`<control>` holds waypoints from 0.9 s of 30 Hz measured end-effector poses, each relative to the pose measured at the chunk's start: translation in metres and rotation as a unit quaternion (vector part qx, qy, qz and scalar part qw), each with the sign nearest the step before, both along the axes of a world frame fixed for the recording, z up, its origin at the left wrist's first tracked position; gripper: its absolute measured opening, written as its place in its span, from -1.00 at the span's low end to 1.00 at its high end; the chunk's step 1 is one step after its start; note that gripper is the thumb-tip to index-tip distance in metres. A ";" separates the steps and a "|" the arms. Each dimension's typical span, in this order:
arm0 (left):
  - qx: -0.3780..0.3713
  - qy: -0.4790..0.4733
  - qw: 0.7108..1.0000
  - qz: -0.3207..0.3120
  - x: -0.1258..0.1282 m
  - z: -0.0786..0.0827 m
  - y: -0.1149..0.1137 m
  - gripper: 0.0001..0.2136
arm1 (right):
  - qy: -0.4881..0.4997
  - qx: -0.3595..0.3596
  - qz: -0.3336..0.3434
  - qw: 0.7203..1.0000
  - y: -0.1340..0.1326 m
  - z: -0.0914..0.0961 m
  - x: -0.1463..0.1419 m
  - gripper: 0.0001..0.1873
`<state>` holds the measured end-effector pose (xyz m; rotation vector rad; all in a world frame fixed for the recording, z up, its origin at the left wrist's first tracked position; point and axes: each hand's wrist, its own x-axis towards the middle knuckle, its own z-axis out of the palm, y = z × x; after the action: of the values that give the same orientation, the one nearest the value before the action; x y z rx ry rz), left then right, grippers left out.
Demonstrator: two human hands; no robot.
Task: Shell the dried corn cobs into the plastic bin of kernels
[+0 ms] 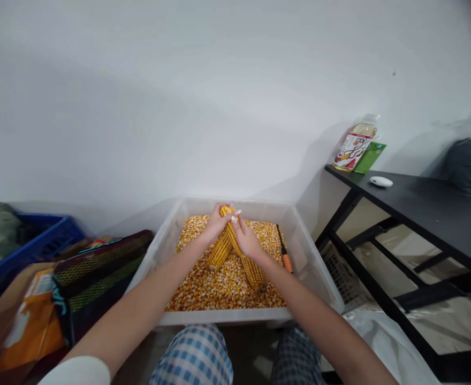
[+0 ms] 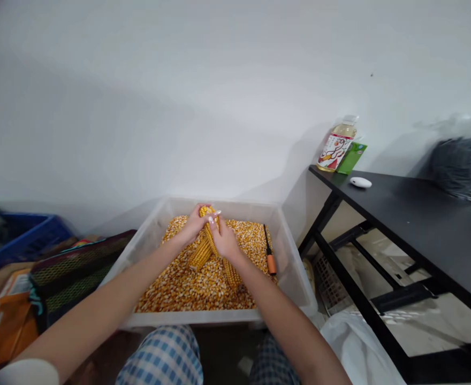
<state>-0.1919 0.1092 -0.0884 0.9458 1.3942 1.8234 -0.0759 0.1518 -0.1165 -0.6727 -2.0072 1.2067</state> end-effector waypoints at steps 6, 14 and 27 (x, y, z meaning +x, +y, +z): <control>-0.002 -0.043 0.999 -0.026 0.004 -0.001 0.000 -0.61 | 0.018 -0.082 -0.018 0.996 0.005 -0.006 -0.008 -0.33; 0.017 -0.088 0.993 -0.070 0.006 0.002 0.003 -0.68 | 0.011 -0.004 -0.012 1.000 0.013 0.001 -0.003 -0.39; 0.032 -0.057 0.998 -0.008 0.007 0.006 0.001 -0.69 | -0.056 0.081 -0.063 0.993 -0.009 0.011 0.003 -0.40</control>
<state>-0.1853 0.1104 -0.0828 0.8682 1.2626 1.8904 -0.0732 0.1429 -0.1058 -0.7883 -2.0944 0.9394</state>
